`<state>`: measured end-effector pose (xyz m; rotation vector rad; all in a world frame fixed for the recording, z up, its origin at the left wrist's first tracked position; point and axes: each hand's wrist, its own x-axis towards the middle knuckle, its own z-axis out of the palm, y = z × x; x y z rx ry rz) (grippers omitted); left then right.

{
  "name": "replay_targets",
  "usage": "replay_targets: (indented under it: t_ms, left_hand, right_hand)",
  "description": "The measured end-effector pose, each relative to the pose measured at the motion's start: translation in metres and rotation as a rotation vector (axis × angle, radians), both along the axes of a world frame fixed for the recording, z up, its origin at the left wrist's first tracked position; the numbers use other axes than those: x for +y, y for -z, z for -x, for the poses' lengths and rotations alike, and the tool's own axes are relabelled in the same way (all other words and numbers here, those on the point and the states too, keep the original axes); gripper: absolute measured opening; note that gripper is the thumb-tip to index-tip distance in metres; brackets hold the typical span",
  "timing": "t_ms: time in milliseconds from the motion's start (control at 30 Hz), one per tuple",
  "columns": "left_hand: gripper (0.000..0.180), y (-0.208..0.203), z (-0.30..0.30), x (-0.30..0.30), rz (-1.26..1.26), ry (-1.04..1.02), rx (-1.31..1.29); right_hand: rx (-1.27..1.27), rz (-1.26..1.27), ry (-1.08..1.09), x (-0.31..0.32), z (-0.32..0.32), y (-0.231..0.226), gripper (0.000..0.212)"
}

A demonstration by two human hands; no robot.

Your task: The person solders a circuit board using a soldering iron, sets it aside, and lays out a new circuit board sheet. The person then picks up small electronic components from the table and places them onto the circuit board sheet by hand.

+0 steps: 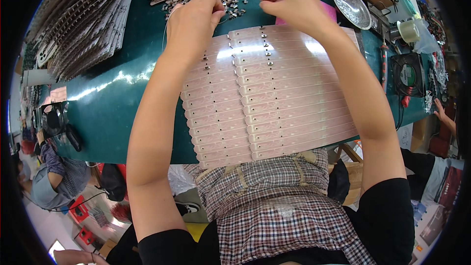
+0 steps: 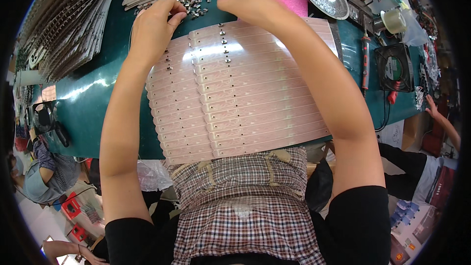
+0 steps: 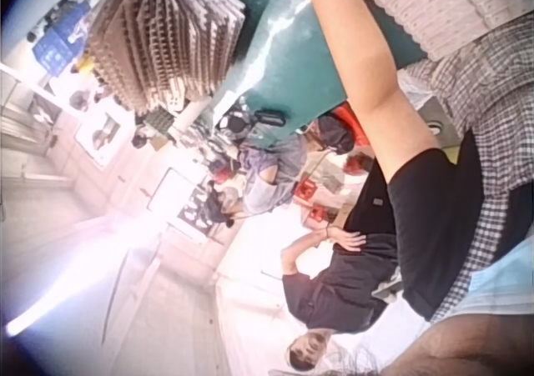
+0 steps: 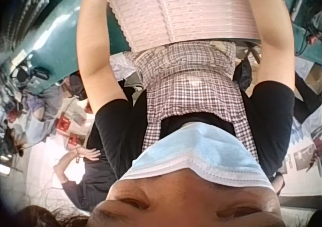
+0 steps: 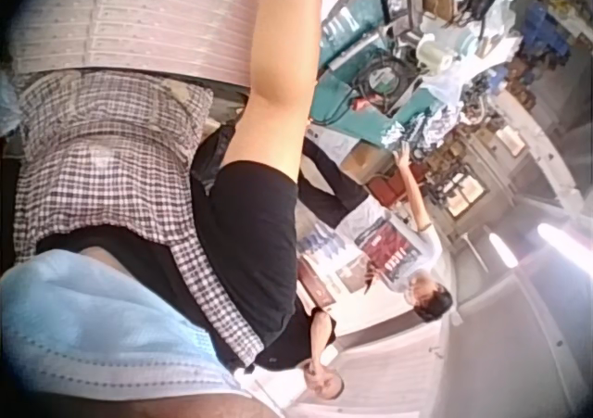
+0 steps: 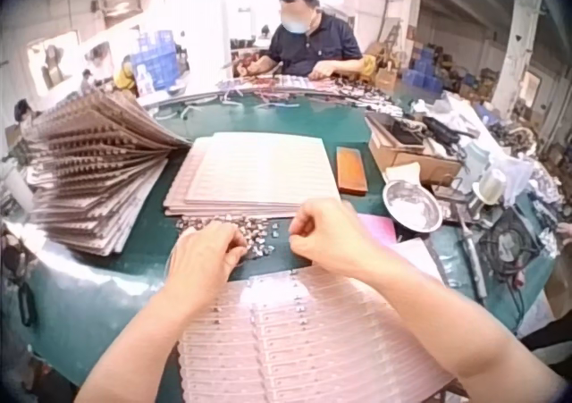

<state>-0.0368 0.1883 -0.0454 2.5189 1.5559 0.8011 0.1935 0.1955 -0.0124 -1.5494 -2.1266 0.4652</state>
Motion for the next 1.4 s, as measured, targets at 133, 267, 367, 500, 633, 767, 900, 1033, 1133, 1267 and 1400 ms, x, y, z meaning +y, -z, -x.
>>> replay_targets:
  t_ms: [133,267,367,500,633,767,900,1033,1133,1267,1400]
  left_hand:
    - [0.017,0.0,0.003,-0.003,0.088,-0.035,-0.062]
    - [0.018,-0.001,0.006,-0.003,0.074,-0.037,-0.071]
    - [0.019,0.001,0.007,-0.001,0.042,-0.085,-0.035]
    - [0.02,-0.006,0.006,-0.003,0.084,-0.14,-0.086]
    - [0.018,-0.006,0.013,-0.005,0.121,-0.114,-0.23]
    - [0.02,-0.007,0.021,-0.006,0.148,-0.102,-0.258]
    - [0.02,-0.011,0.027,-0.01,0.236,-0.172,-0.283]
    - [0.02,-0.022,0.033,-0.019,0.31,-0.187,-0.343]
    - [0.02,-0.019,0.045,-0.026,0.374,-0.17,-0.443]
    - [0.018,-0.032,0.049,-0.05,0.466,-0.137,-0.388]
    - [0.018,-0.028,0.06,-0.08,0.544,-0.111,-0.397]
  right_hand:
    - [0.346,0.188,-0.077,-0.046,-0.017,-0.021,0.011]
    - [0.345,0.383,-0.17,-0.091,-0.019,-0.025,0.01]
    - [0.27,0.344,-0.175,-0.103,-0.015,-0.011,0.011]
    - [0.253,0.275,-0.155,-0.107,-0.015,0.001,0.008]
    - [0.239,0.207,-0.186,-0.108,-0.014,0.005,0.009]
    - [0.224,0.195,-0.172,-0.11,-0.012,0.005,0.008]
    - [0.203,0.16,-0.186,-0.111,-0.014,0.009,0.007]
    - [0.196,0.074,-0.239,-0.114,-0.015,0.016,0.007]
    - [0.068,-0.272,-0.351,-0.115,-0.011,0.022,0.011]
    - [0.076,-0.198,-0.284,-0.116,-0.011,0.02,0.006]
    - [0.245,0.171,-0.158,-0.114,-0.015,0.004,0.012]
